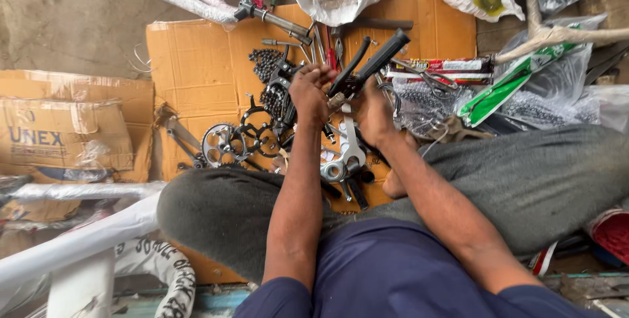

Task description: The person sits on the floor and assembles bicycle handlebars by attaching brake levers and grips. They use a screwdriver to tighten components and a hammer to secure the grips onto the handlebar ends.

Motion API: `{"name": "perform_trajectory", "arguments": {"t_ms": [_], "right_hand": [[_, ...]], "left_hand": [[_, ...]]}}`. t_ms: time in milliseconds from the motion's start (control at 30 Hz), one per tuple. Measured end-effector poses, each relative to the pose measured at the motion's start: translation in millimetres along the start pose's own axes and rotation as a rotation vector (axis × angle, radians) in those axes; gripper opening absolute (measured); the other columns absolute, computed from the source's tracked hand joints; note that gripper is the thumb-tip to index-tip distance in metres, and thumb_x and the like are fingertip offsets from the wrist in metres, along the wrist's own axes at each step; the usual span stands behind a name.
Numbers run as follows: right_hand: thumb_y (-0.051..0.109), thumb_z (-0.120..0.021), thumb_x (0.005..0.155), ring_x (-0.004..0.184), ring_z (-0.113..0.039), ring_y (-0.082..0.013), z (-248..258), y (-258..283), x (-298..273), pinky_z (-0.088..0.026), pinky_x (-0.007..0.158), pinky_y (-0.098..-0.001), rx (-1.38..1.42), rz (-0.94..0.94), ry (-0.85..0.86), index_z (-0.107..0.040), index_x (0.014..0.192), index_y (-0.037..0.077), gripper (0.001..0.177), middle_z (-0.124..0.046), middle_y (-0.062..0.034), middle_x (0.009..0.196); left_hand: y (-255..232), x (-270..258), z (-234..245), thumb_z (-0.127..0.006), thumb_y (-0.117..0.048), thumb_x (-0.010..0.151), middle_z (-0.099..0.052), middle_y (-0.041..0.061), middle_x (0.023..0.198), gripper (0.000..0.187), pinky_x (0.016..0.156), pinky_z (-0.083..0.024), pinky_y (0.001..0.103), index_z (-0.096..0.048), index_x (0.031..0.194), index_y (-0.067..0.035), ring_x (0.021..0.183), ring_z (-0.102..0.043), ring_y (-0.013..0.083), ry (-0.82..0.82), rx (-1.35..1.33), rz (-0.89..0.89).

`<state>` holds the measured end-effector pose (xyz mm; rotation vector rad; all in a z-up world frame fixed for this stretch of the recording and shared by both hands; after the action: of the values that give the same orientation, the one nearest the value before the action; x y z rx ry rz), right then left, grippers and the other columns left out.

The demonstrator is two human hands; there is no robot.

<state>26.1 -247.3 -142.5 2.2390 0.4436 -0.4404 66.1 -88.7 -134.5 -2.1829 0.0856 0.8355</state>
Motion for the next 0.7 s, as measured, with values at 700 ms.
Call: {"name": "perform_trajectory", "arguments": {"t_ms": [700], "right_hand": [[0.007,-0.072,0.084,0.058,-0.058,-0.0191,-2,67,52,-0.054,0.054,-0.0390,0.190,0.280,-0.293,-0.059,0.093,0.006,0.015,-0.056,-0.0061,0.068]], "left_hand": [[-7,-18,-53,-0.079,-0.024,0.088,-0.076,0.010,0.090,0.032,0.067,-0.057,0.028,-0.078,0.110,-0.001,0.079,-0.068,0.0134,0.627,0.921,-0.860]]}}
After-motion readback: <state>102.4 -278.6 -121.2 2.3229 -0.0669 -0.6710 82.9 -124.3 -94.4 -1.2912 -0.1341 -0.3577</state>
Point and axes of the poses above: each hand's wrist, its own x-axis towards the middle knuckle, its own z-axis out of the back of the hand, y = z × x, the point moved 5 cm from there along x, towards the middle knuckle
